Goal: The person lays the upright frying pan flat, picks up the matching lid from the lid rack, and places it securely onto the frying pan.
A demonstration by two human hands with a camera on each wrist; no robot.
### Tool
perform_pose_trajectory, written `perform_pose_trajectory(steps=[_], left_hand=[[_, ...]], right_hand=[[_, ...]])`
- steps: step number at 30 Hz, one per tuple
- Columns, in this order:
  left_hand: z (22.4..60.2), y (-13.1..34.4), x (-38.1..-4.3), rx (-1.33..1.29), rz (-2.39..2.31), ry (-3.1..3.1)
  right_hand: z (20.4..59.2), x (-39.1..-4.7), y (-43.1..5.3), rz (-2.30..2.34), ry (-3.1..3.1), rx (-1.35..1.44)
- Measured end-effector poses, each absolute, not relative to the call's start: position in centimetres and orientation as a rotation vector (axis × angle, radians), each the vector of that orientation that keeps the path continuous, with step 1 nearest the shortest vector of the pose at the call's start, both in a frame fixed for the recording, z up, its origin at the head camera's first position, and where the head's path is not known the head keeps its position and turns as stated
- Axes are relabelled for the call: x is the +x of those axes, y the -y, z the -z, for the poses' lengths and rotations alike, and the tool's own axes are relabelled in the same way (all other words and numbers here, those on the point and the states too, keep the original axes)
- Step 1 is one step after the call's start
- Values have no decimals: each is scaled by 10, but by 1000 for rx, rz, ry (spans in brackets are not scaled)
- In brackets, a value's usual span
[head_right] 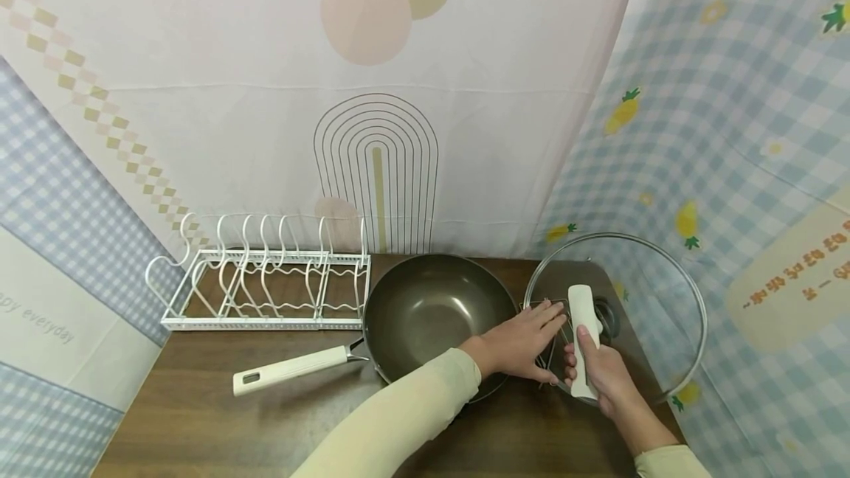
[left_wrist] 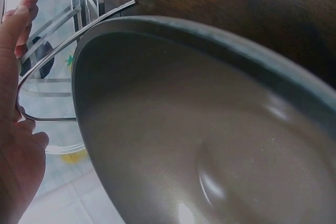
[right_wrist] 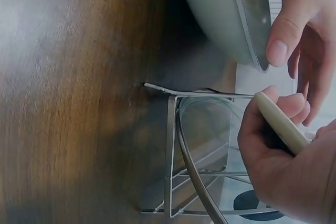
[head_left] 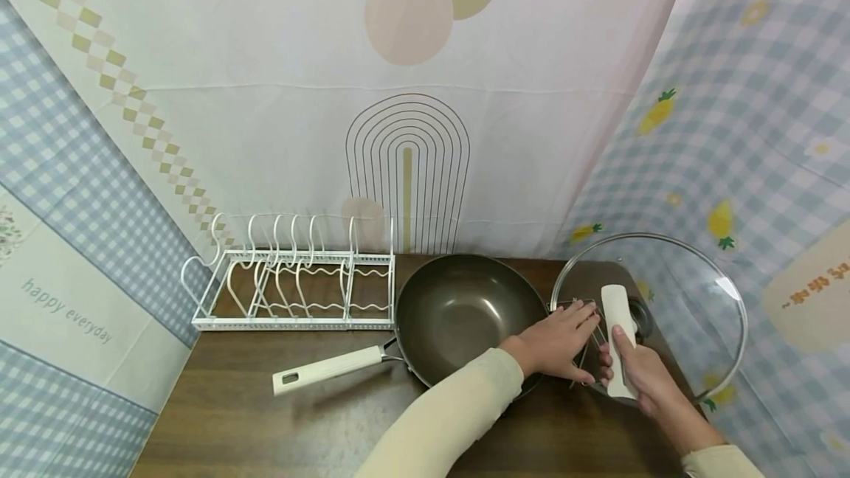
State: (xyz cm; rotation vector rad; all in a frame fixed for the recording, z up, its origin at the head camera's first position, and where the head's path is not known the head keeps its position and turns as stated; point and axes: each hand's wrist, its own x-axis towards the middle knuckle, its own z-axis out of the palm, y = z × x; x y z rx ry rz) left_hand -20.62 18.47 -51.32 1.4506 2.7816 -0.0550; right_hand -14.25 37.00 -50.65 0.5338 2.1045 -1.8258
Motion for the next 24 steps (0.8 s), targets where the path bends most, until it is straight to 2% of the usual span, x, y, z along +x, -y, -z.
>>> perform_pose_trajectory(steps=[24], left_hand=[[515,-185,-208,1471,83,-2781]], right_hand=[[503,-136,-375,1705,-2293,551]])
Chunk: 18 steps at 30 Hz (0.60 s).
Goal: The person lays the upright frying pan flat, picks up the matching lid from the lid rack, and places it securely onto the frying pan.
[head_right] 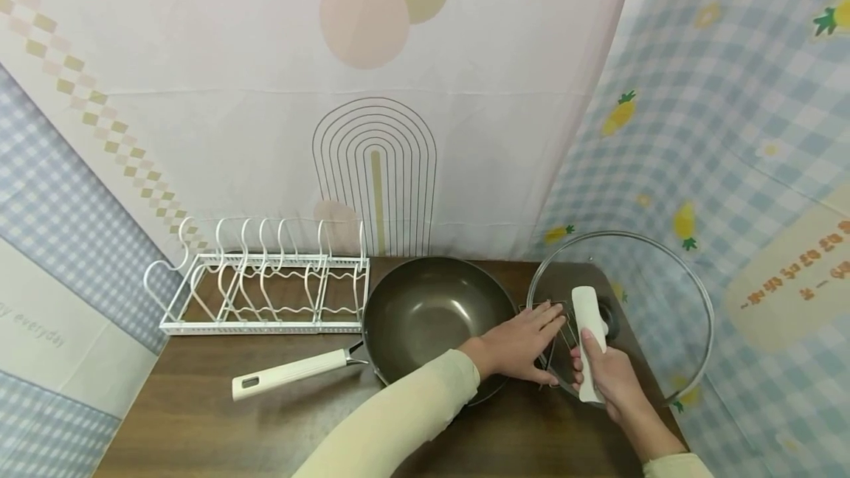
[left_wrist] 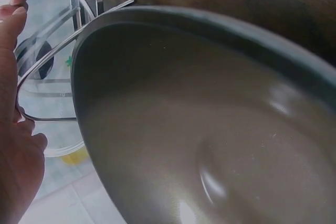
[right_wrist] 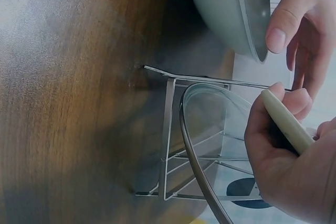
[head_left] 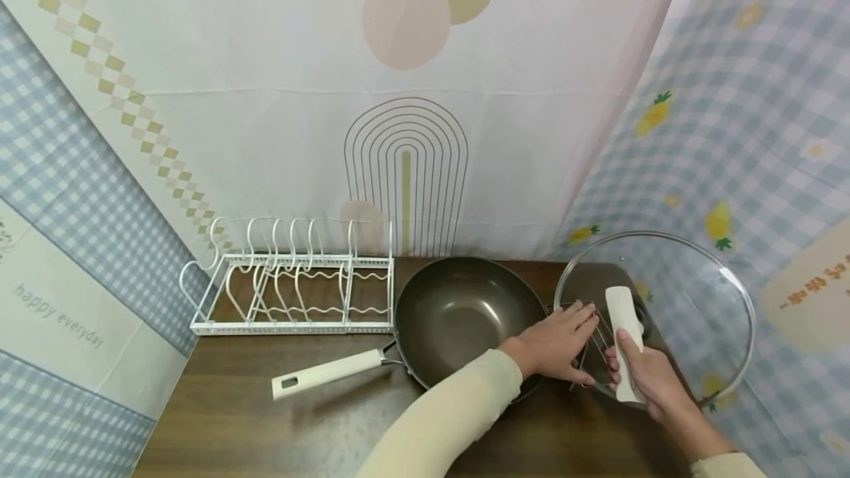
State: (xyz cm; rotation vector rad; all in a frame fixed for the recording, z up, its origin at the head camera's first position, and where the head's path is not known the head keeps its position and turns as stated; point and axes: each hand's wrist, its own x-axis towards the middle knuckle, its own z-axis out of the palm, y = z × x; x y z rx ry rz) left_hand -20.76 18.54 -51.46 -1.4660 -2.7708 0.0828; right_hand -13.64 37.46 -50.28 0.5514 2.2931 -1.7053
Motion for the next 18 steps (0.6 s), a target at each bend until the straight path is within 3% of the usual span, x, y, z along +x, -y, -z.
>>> perform_pose_trajectory(steps=[18], left_hand=[[507,-183,-207,-1496,145,2806]], right_hand=[[498,-133,-379,1679,-2287,549]])
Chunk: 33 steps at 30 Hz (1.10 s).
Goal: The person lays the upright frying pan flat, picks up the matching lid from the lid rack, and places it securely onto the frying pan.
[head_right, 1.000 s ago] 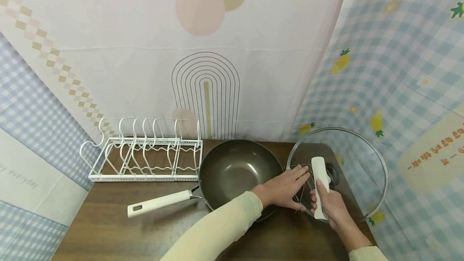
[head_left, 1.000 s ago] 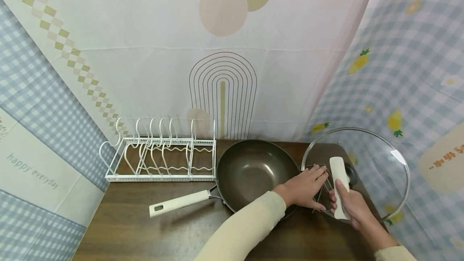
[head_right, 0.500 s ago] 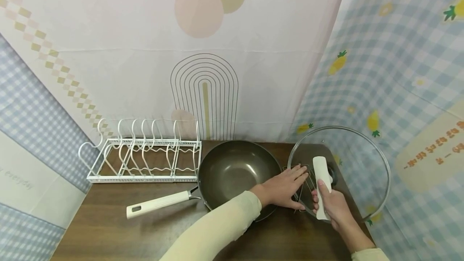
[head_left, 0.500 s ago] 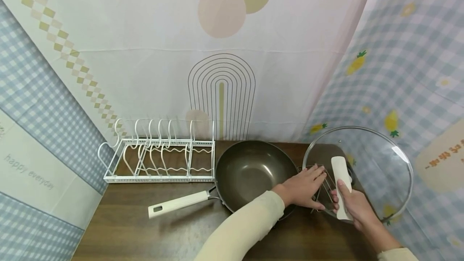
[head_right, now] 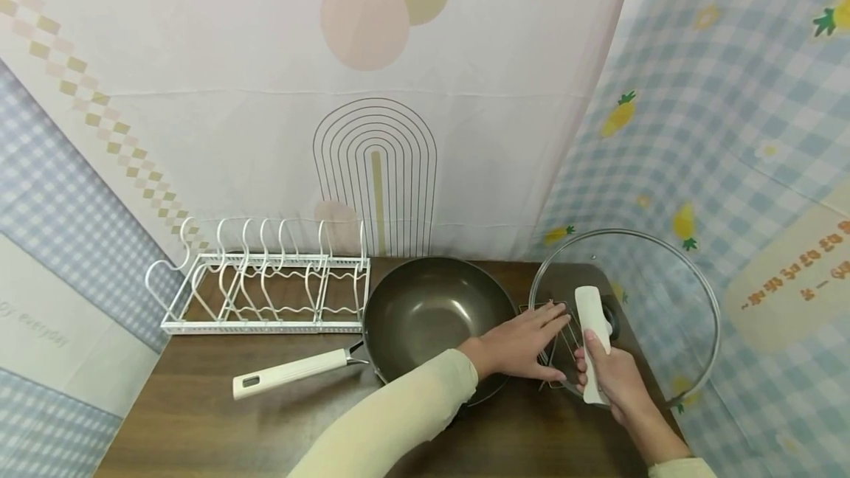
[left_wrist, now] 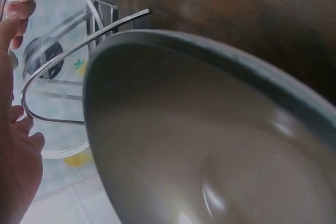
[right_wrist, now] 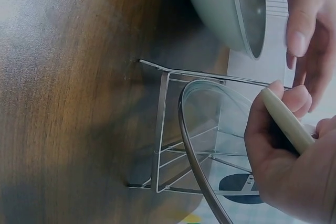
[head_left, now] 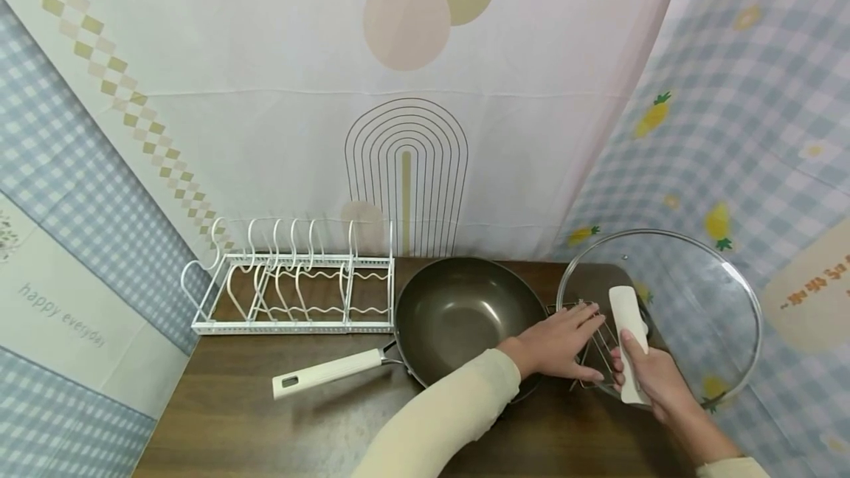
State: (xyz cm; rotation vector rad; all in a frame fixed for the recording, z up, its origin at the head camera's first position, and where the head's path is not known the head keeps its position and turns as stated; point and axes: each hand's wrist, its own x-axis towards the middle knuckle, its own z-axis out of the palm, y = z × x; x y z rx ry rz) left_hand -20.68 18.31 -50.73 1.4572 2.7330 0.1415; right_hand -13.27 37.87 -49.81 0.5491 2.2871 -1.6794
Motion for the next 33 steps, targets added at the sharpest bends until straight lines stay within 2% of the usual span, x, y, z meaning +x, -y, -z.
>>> perform_pose_trajectory(steps=[9,33], left_hand=[[495,-178,-207,1520,-267,-2770],[483,-158,-197,1389,-775,-2648]], right_hand=[[492,-133,-384,1617,-2379,516],[479,-122,-389,1615,-2440,471]])
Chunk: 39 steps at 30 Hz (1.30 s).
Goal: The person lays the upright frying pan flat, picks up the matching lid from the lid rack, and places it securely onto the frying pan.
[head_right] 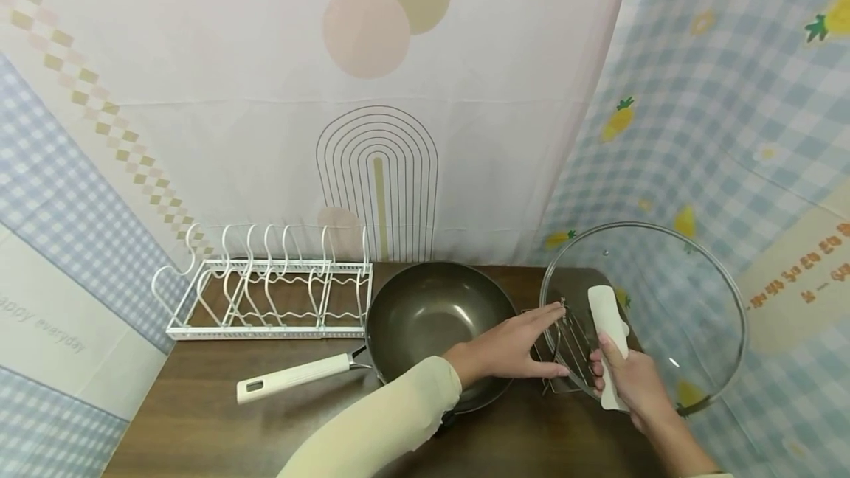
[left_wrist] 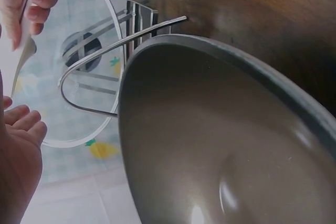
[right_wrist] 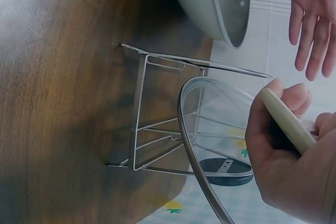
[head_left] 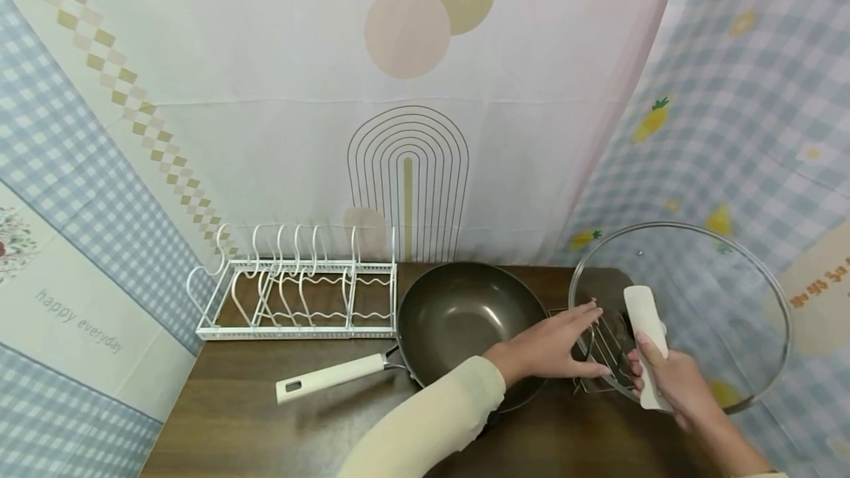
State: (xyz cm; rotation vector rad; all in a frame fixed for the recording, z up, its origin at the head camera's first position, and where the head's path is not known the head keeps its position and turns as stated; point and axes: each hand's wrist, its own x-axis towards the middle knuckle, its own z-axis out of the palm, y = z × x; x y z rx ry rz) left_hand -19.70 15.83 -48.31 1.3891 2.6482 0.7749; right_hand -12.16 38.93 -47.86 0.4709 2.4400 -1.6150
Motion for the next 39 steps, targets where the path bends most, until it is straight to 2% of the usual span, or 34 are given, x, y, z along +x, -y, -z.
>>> perform_pose_trajectory(steps=[14,39], left_hand=[[477,-144,-191,1355,-957,-2622],[469,-117,-180,1333,-1161,-2609]], right_hand=[[464,-119,-397,1681,-2418,460],[426,-117,-396,1698,-2483,283]])
